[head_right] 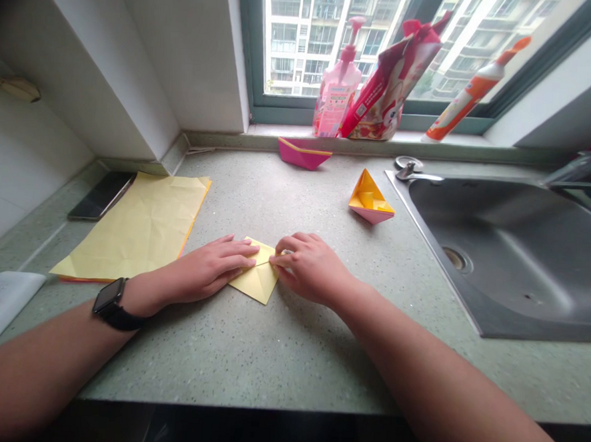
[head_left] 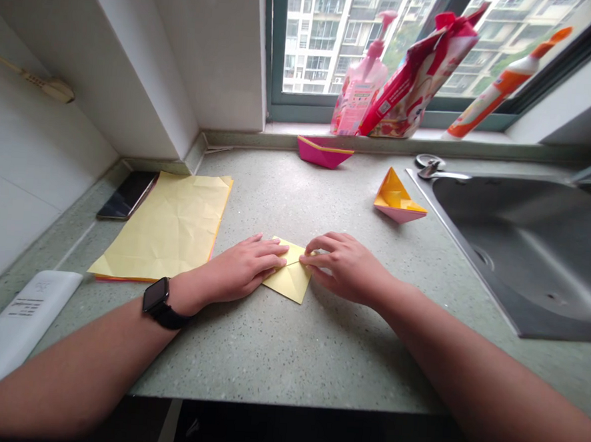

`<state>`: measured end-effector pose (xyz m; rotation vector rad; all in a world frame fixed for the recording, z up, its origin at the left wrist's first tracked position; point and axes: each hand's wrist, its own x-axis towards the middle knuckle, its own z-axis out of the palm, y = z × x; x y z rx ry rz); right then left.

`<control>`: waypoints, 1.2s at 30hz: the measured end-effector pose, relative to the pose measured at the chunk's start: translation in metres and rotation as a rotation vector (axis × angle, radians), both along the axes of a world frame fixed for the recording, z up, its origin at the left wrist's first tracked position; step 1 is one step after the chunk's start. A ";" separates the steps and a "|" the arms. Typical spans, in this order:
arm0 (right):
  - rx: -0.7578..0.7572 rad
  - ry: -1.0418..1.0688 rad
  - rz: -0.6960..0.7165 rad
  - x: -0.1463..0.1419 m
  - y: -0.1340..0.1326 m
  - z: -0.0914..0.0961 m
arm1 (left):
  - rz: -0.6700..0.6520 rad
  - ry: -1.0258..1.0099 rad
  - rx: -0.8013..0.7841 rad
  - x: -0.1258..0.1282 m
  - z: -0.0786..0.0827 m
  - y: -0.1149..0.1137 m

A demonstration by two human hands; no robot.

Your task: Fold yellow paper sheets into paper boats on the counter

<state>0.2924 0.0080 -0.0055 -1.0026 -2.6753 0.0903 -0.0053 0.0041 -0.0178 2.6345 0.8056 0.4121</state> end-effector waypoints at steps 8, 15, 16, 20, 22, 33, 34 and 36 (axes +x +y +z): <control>-0.081 -0.068 -0.190 0.013 0.006 0.012 | -0.003 -0.002 0.002 -0.002 -0.004 0.001; -0.044 -0.011 -0.163 0.010 0.004 0.010 | 0.000 -0.065 0.107 -0.002 -0.003 0.002; -0.011 0.024 -0.144 0.009 0.004 0.009 | -0.001 -0.074 0.105 -0.001 -0.003 0.002; 0.039 0.152 0.038 0.001 0.000 0.001 | 0.006 -0.106 0.086 0.001 0.000 0.002; 0.005 0.148 0.126 -0.004 -0.002 -0.004 | 0.003 -0.100 0.089 0.001 0.000 0.003; -0.079 0.076 0.162 -0.007 -0.004 -0.008 | -0.009 -0.042 0.119 -0.003 -0.001 0.001; -0.077 0.078 0.164 -0.007 -0.004 -0.008 | -0.006 -0.045 0.123 -0.003 -0.001 0.001; -0.067 0.076 0.161 -0.008 -0.004 -0.009 | 0.009 -0.047 0.136 -0.002 0.001 -0.001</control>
